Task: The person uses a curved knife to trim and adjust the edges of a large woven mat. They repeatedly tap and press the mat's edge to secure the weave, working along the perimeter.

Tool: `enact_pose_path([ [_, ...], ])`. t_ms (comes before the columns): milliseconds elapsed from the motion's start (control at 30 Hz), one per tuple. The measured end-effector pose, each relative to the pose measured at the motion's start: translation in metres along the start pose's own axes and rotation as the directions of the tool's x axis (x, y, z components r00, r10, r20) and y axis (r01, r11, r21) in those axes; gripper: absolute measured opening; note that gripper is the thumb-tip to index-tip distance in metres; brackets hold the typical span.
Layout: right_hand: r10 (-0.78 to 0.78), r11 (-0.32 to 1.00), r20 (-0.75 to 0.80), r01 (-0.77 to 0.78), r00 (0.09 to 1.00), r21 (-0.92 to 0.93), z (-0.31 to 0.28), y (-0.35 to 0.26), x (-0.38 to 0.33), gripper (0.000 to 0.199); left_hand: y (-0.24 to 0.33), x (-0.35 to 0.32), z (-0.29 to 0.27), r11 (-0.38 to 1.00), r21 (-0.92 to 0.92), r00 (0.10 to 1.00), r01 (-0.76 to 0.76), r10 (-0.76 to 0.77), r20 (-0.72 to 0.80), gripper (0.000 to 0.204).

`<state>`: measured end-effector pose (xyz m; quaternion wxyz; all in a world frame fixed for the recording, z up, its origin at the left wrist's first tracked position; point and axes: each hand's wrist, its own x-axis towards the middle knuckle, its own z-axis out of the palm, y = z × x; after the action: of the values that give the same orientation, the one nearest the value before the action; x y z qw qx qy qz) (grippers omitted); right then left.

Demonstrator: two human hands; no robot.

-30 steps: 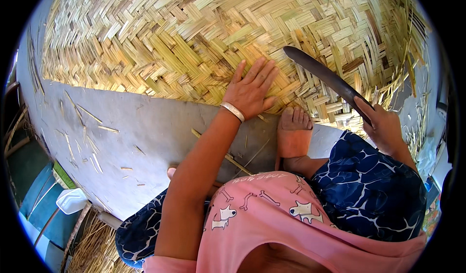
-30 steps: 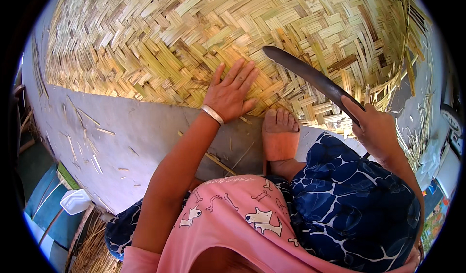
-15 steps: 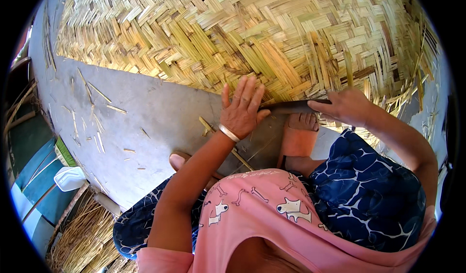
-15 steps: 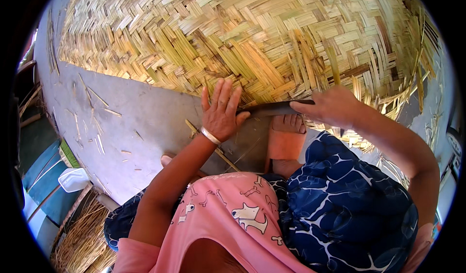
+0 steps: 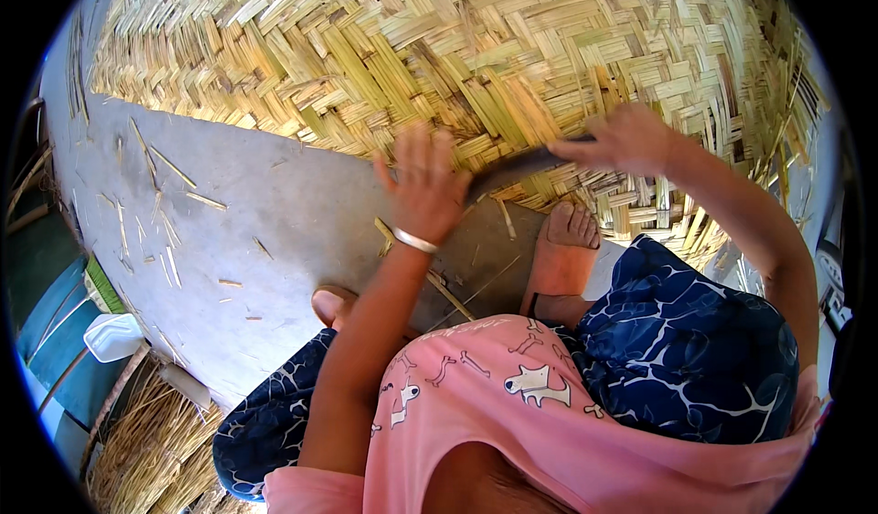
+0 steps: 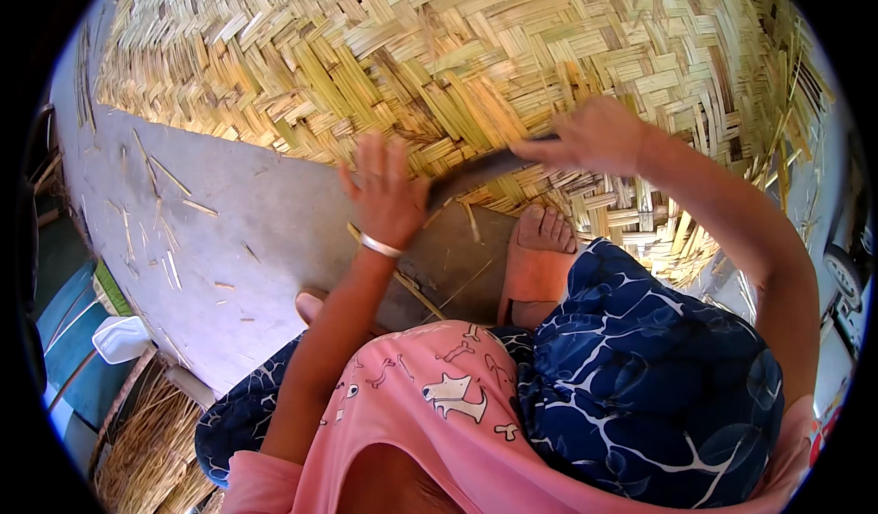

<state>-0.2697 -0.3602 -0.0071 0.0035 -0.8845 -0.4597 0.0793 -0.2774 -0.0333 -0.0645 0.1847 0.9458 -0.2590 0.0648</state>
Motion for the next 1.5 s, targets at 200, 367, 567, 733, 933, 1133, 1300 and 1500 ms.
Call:
enact_pose_path([
  [200,0.041,0.999,-0.144,-0.044,0.989,-0.023,0.006,0.052,0.087,0.056,-0.085,0.065,-0.012,0.97,0.216,0.993,0.107,-0.094,-0.07,0.067],
  [367,0.081,0.993,-0.164,-0.093,0.983,-0.066,-0.001,0.078,0.157,0.058,-0.15,0.114,-0.031,0.939,0.321,0.991,0.119,-0.095,-0.09,0.063],
  [567,0.1,0.989,-0.185,-0.118,0.978,-0.085,-0.01,0.097,0.2,0.047,-0.203,0.146,-0.034,0.942,0.322,0.994,0.093,-0.068,-0.089,0.062],
  [733,0.213,0.977,-0.039,-0.213,0.976,0.017,-0.032,0.08,0.214,0.049,-0.223,0.173,-0.041,0.894,0.441,0.976,0.077,-0.157,0.148,0.071],
  [933,0.369,0.881,0.116,-0.387,0.922,0.271,-0.047,0.039,0.219,0.053,-0.194,0.167,-0.069,0.87,0.455,0.979,0.187,-0.204,-0.012,0.071],
  [1133,0.475,0.422,0.105,-0.332,0.873,0.844,-0.064,0.02,0.215,0.051,-0.235,0.065,-0.191,0.811,0.47,0.908,-0.348,0.169,0.382,0.063],
  [1300,0.555,0.643,0.136,-0.527,0.821,0.555,-0.071,0.0,0.198,0.051,-0.272,-0.098,-0.283,0.764,0.632,0.873,0.132,-0.391,0.291,0.052],
  [1500,0.556,0.633,0.174,-0.55,0.813,0.545,-0.085,-0.01,0.189,0.051,-0.189,-0.317,-0.245,0.634,0.588,0.647,0.503,-0.727,0.231,0.051],
])
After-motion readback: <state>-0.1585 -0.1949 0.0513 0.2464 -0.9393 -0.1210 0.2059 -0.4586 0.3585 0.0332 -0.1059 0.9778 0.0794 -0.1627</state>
